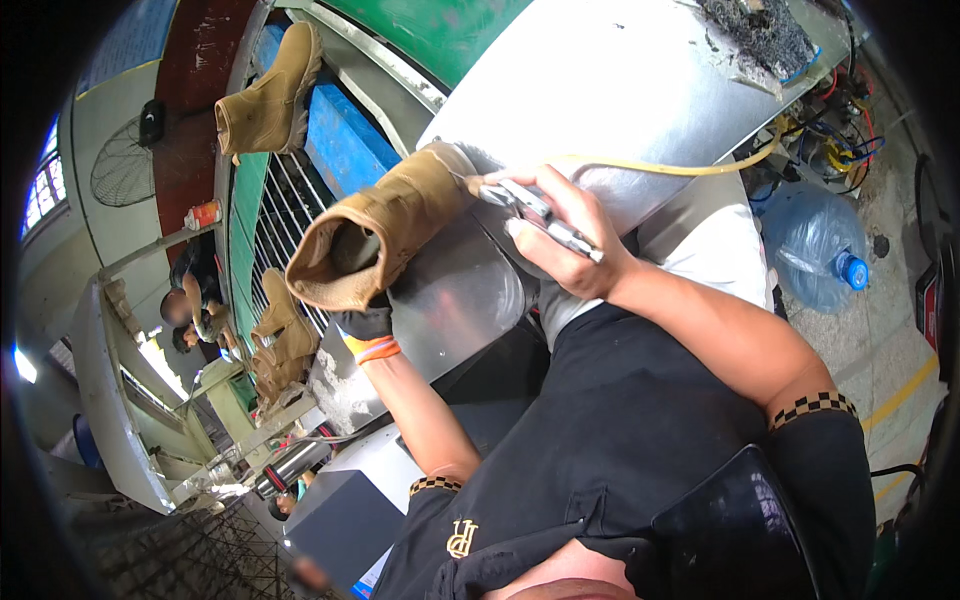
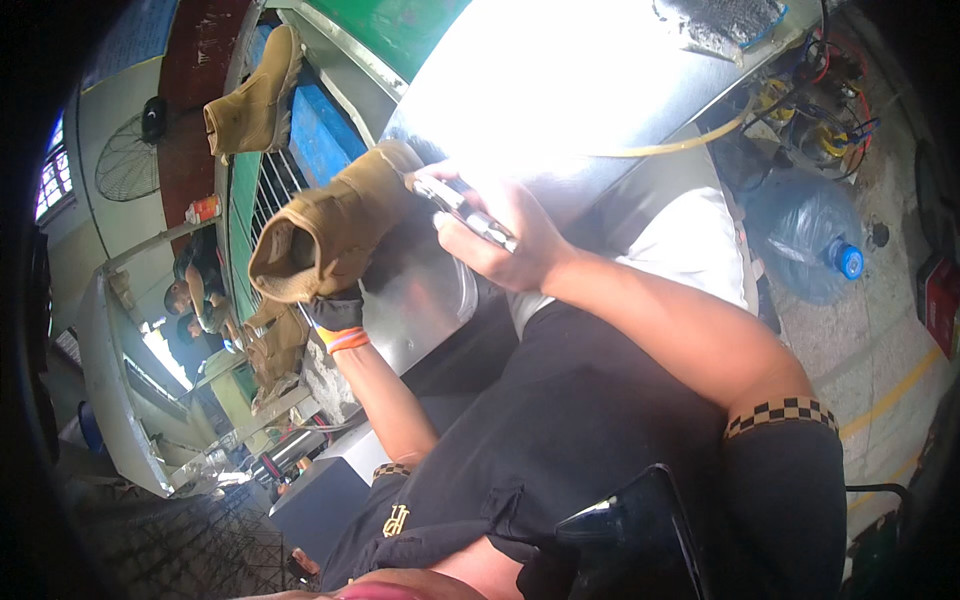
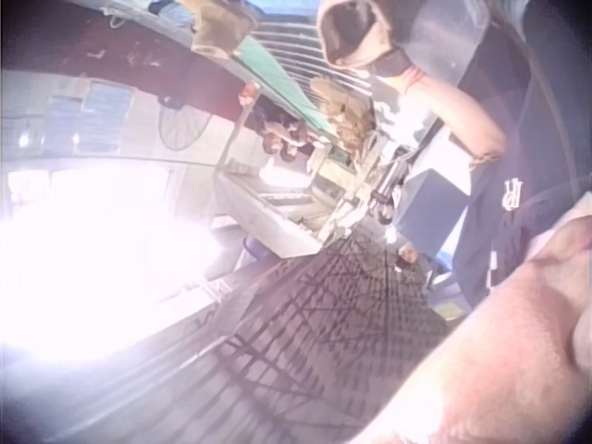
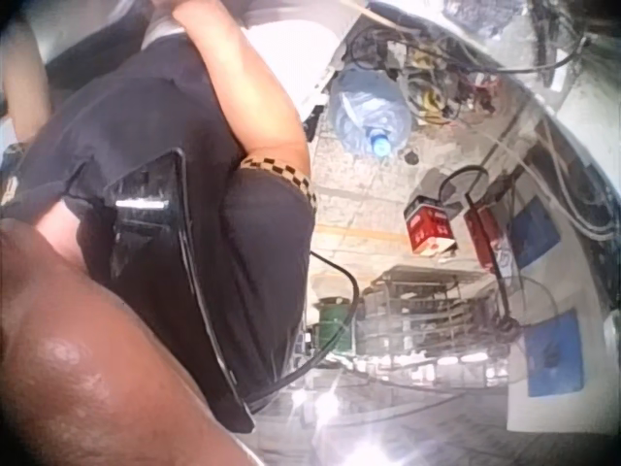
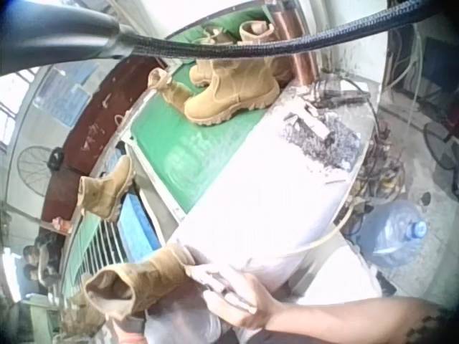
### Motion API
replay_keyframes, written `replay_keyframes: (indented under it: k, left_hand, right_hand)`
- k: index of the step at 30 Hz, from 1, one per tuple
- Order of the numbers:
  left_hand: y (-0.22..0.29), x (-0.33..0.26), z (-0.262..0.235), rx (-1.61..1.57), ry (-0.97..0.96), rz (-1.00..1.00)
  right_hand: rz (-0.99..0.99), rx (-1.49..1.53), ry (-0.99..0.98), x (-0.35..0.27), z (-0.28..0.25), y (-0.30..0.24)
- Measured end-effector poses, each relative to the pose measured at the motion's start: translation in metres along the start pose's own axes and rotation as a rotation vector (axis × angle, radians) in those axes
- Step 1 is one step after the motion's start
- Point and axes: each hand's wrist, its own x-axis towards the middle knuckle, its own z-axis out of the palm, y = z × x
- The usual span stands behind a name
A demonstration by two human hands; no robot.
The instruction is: The person cleans a series of tan boots one by one using a pneumatic air tool and their gloved hands, then places each cleaned boot onto a conveyor belt.
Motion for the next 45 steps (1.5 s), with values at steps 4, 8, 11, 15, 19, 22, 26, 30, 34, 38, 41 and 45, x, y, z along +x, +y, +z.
replay_keyframes:
  k: [4, 8, 11, 15, 19, 22, 26, 30, 34, 38, 41, 45]
  left_hand:
    - [-0.004, -0.044, 0.013, -0.043, 0.15, -0.22]
    - [-0.002, -0.09, 0.008, -0.119, 0.146, -0.358]
    - [0.0, -0.121, 0.036, 0.183, 0.139, -0.385]
    - [0.001, -0.143, 0.061, 0.293, 0.273, -0.487]
    - [-0.009, -0.161, 0.058, 0.347, 0.141, -0.385]
    - [-0.011, -0.169, 0.068, 0.177, 0.089, -0.484]
    - [-0.02, -0.178, 0.079, -0.153, 0.087, -0.648]
    - [-0.026, -0.181, 0.121, -0.231, -0.02, -0.723]
    - [-0.033, -0.183, 0.143, -0.275, -0.029, -0.742]
    - [-0.037, -0.183, 0.149, -0.35, -0.059, -0.793]
    - [-0.04, -0.183, 0.162, -0.411, -0.049, -0.808]
    - [-0.045, -0.182, 0.172, -0.47, -0.077, -0.813]
  right_hand:
    - [0.05, -0.061, 0.011, 0.006, 0.003, 0.007]
    - [-0.039, -0.047, 0.064, 0.006, 0.01, 0.019]
    - [0.013, -0.076, 0.063, 0.001, 0.009, 0.015]
    - [0.021, -0.081, 0.063, -0.002, 0.007, 0.016]
    - [0.005, -0.094, 0.068, -0.005, 0.007, 0.016]
    - [0.009, -0.053, 0.074, -0.007, 0.007, 0.015]
    - [-0.004, -0.096, 0.064, -0.011, 0.006, 0.016]
    - [0.018, -0.078, 0.052, -0.019, 0.003, 0.011]
    - [0.018, -0.036, 0.046, -0.024, -0.003, 0.013]
    - [0.033, -0.003, 0.027, -0.026, -0.012, 0.005]
    - [0.011, -0.044, -0.025, -0.03, -0.022, -0.002]
    - [0.213, -0.022, -0.086, -0.036, -0.037, -0.026]
